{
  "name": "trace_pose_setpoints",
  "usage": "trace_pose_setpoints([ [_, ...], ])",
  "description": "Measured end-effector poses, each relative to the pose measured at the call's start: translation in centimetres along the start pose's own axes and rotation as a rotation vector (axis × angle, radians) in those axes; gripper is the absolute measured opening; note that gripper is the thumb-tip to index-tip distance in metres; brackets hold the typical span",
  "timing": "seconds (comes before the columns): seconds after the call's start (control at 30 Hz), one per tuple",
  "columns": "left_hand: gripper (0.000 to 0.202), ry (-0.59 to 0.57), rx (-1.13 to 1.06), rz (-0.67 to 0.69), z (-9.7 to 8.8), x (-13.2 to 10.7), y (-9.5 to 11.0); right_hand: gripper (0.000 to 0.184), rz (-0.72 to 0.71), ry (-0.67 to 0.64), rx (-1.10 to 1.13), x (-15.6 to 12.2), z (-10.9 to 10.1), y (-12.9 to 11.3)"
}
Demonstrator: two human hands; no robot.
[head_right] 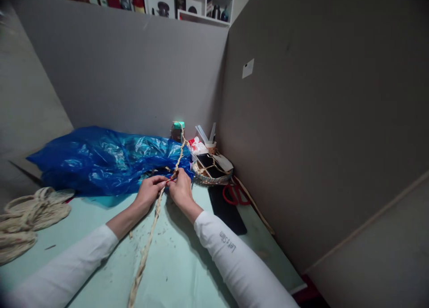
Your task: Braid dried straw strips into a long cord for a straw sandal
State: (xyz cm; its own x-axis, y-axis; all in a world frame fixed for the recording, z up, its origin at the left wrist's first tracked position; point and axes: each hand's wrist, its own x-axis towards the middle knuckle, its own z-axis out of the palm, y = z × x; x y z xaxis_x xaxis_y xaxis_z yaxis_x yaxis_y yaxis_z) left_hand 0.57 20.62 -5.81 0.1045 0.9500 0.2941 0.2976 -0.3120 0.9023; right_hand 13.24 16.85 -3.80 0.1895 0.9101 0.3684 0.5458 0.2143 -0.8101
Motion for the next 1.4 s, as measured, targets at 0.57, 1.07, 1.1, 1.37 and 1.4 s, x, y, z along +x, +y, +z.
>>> trace_pose_setpoints([
  [0.57,0.015,-0.006,0.023,0.0,-0.2,0.3,0.1,0.023,0.024,0.074,0.07,-0.2,0.2,0.1],
  [1.07,0.013,-0.023,0.299,0.097,-0.6,-0.9,2.6,0.019,0.11,0.002,0.06,0.2,-0.8,0.0],
  [1.1,0.013,-0.01,0.343,0.097,-0.6,-1.0,2.8,0.021,0.123,0.008,0.068,0.3,-0.7,0.0],
  [1.37,0.017,0.055,0.601,0.096,-0.2,-1.5,3.3,0.029,0.216,0.087,0.146,0.2,0.4,-0.1],
  [1.4,0.017,0.054,0.617,0.094,-0.1,-1.4,3.3,0.027,0.221,0.096,0.152,0.2,0.4,-0.1],
])
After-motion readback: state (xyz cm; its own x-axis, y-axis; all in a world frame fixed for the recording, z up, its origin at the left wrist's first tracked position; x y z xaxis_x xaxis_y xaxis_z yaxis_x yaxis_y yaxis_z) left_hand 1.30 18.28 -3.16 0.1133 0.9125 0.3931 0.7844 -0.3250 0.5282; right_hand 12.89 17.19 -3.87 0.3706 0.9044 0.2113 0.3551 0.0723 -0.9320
